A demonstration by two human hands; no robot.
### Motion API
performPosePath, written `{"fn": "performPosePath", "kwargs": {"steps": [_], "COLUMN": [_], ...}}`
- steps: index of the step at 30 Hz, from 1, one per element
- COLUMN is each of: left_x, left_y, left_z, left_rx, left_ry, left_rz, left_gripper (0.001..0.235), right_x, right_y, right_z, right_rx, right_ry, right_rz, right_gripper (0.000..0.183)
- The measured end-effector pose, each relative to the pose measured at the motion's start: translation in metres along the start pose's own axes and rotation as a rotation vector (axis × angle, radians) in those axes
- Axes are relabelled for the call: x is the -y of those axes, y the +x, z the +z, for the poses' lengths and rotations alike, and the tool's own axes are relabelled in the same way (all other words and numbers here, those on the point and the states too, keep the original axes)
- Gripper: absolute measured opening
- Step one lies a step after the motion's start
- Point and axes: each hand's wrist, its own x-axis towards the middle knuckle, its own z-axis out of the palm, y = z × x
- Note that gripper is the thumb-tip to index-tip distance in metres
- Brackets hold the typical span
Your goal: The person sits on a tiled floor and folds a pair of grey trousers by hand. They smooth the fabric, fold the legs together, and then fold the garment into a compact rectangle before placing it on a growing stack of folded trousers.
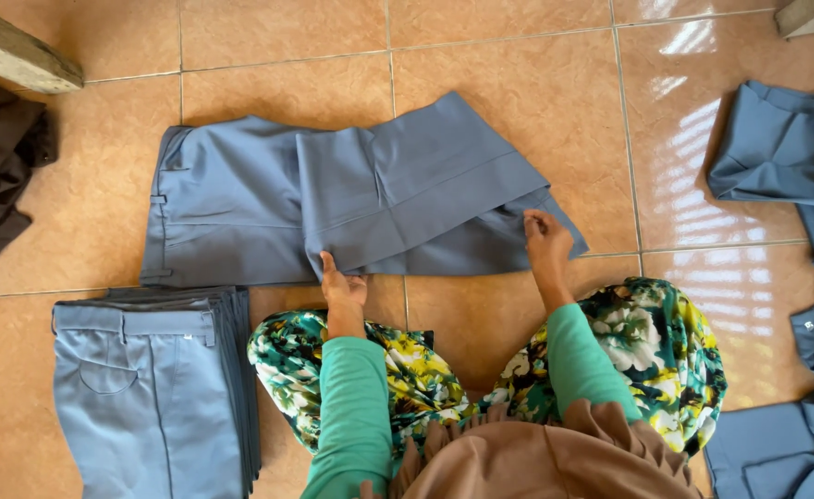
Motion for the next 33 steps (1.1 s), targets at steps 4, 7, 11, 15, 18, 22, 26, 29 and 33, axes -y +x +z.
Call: {"fn": "performPosePath", "kwargs": {"steps": [4, 7, 11, 15, 18, 22, 26, 29, 33], "left_x": [-0.008, -0.006, -0.004, -0.004, -0.005, -0.003, -0.009, -0.010, -0.004], "left_y": [-0.037, -0.020, -0.008, -0.012, -0.019, -0.011, -0.049, -0.054, -0.033], "left_z": [0.022, 0.012, 0.001, 0.005, 0.008, 0.005, 0.029, 0.038, 0.036], "left_rx": [-0.005, -0.002, 0.002, -0.013, -0.007, -0.020, 0.019, 0.064, 0.129], "left_ry": [0.024, 0.021, 0.042, 0.058, 0.037, 0.013, 0.031, -0.037, -0.140], "left_rz": [0.011, 0.002, 0.007, 0.005, 0.004, 0.006, 0.019, 0.034, 0.086], "left_gripper": [0.088, 0.088, 0.092, 0.092, 0.090, 0.095, 0.090, 0.086, 0.079], "right_x": [-0.004, 0.019, 0.029, 0.015, 0.011, 0.026, 0.068, 0.097, 0.161], "right_y": [0.059, 0.078, 0.092, 0.119, 0.101, 0.096, 0.102, 0.112, 0.083], "right_z": [0.051, 0.060, 0.058, 0.074, 0.069, 0.062, 0.048, 0.043, 0.005], "right_rx": [0.074, 0.090, 0.010, -0.108, -0.250, -0.217, -0.014, 0.095, 0.125], "right_ry": [0.183, 0.341, 0.558, 0.582, 0.528, 0.492, 0.539, 0.750, 1.088], "right_rz": [0.376, 0.609, 0.746, 0.789, 0.758, 0.733, 0.656, 0.485, 0.188], "right_gripper": [0.026, 0.030, 0.063, 0.063, 0.071, 0.078, 0.099, 0.110, 0.044]}}
